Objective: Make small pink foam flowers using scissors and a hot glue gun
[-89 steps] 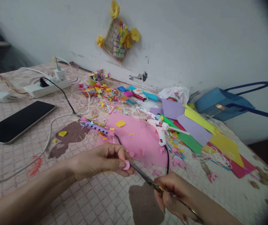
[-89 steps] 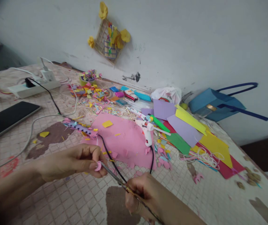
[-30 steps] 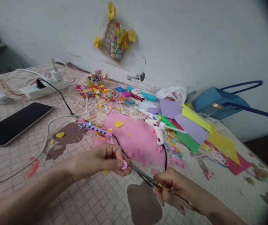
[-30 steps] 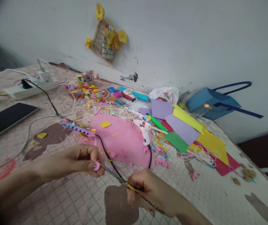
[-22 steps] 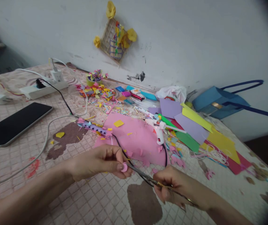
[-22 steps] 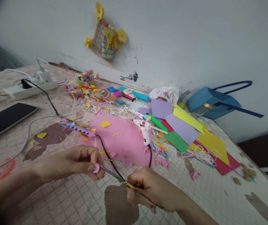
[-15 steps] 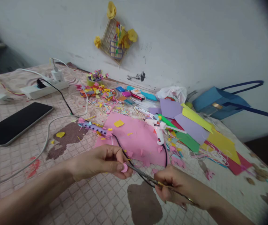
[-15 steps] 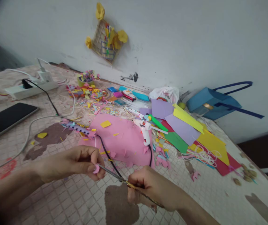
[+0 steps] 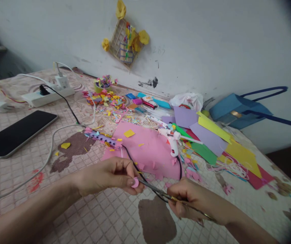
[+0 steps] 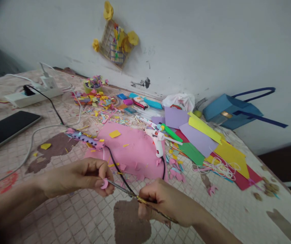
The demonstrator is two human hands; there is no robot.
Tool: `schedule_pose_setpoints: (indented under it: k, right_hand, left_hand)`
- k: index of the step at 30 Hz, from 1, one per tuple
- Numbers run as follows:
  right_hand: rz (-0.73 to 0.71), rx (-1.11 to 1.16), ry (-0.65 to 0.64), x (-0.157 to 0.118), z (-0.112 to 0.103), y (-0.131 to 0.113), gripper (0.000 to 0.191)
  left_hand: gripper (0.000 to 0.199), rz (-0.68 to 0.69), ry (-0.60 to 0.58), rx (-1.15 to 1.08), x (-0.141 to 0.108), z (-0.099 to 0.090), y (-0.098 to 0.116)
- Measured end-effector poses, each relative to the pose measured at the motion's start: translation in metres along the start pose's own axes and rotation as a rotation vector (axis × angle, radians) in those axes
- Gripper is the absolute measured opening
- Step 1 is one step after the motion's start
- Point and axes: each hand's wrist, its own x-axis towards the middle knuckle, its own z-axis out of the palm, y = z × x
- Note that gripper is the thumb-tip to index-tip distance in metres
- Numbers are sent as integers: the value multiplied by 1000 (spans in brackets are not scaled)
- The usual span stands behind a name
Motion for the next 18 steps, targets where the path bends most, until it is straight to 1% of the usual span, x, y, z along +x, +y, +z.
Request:
schedule_pose_setpoints:
  k: [8,14,18]
  right_hand:
    - [-9,-29,-6,0,0,-4,58]
    - [-41,-83,17,-1,0,2,58]
    - [-37,-55,-24,-2,-1,0,63]
  left_hand:
    - [11,7,-6,7,0,0,0]
    - [11,7,-1,-1,0,1,1]
    - [12,-5,2,-12,0,2,2]
